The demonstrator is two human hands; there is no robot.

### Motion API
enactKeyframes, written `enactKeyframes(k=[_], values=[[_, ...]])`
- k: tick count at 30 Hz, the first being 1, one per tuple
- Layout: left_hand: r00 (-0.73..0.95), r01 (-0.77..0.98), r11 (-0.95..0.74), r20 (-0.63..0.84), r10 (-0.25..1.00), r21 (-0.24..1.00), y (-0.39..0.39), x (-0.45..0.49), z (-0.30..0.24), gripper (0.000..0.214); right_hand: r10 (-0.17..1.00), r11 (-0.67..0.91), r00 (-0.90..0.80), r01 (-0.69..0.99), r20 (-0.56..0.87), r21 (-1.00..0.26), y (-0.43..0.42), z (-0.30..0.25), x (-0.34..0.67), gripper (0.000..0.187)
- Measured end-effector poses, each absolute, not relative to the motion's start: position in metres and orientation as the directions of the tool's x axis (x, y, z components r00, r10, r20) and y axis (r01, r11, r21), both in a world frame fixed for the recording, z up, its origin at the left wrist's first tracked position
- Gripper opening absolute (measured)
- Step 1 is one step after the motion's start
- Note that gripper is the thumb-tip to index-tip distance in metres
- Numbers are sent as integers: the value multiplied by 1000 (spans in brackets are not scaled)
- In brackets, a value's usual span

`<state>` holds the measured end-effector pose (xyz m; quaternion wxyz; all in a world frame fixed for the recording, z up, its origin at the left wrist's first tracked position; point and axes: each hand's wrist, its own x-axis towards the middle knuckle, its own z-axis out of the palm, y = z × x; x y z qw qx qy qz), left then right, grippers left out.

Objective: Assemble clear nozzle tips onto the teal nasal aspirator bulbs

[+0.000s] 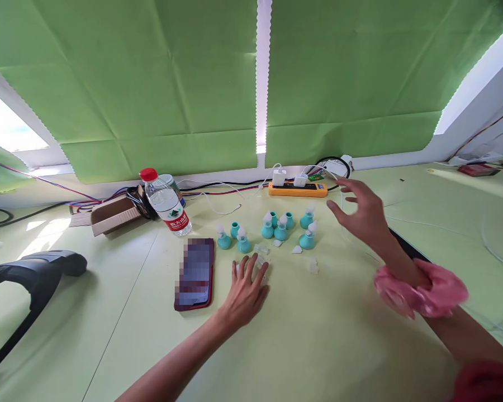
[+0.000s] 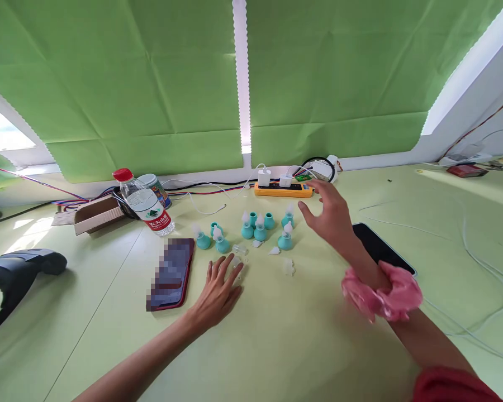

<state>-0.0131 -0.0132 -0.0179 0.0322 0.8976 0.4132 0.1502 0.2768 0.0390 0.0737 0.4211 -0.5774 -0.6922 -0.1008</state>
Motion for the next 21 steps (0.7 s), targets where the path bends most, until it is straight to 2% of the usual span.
enactKeyframes(k=[1, 2, 4, 5, 8, 10, 12, 16, 18, 21], values=[[606, 731, -651, 245, 757, 205, -15, -10, -20, 48, 609, 400, -13, 869, 793, -293, 22, 68, 269, 35], [604, 726, -650, 243, 759, 226, -16, -6, -21, 51, 560, 490, -97, 839, 823, -235, 6, 59, 261, 30], [605, 714, -649, 236, 761, 261, -12, 3, -23, 54, 572, 647, -360, 750, 737, -136, -18, 33, 245, 26], [609, 704, -653, 235, 757, 279, -8, 7, -23, 54, 614, 659, -439, 742, 656, -121, -26, 18, 240, 27], [637, 648, -688, 263, 725, 327, 3, 15, -24, 50, 784, 528, -386, 826, 486, -197, -33, -19, 233, 33], [644, 614, -709, 298, 704, 347, 9, 18, -25, 48, 844, 483, -370, 839, 389, -250, -31, -31, 231, 39], [609, 626, -693, 332, 720, 356, 13, 20, -26, 48, 848, 509, -407, 806, 341, -302, -25, -33, 225, 43], [609, 619, -704, 352, 710, 349, 19, 23, -26, 42, 837, 530, -383, 742, 390, -410, -6, -27, 199, 44], [653, 541, -745, 363, 664, 390, 19, 22, -23, 37, 818, 556, -396, 729, 416, -400, 7, -26, 186, 47], [623, 444, -741, 421, 659, 503, 15, 18, -20, 33, 751, 651, -518, 684, 409, -329, 22, -27, 174, 50]])
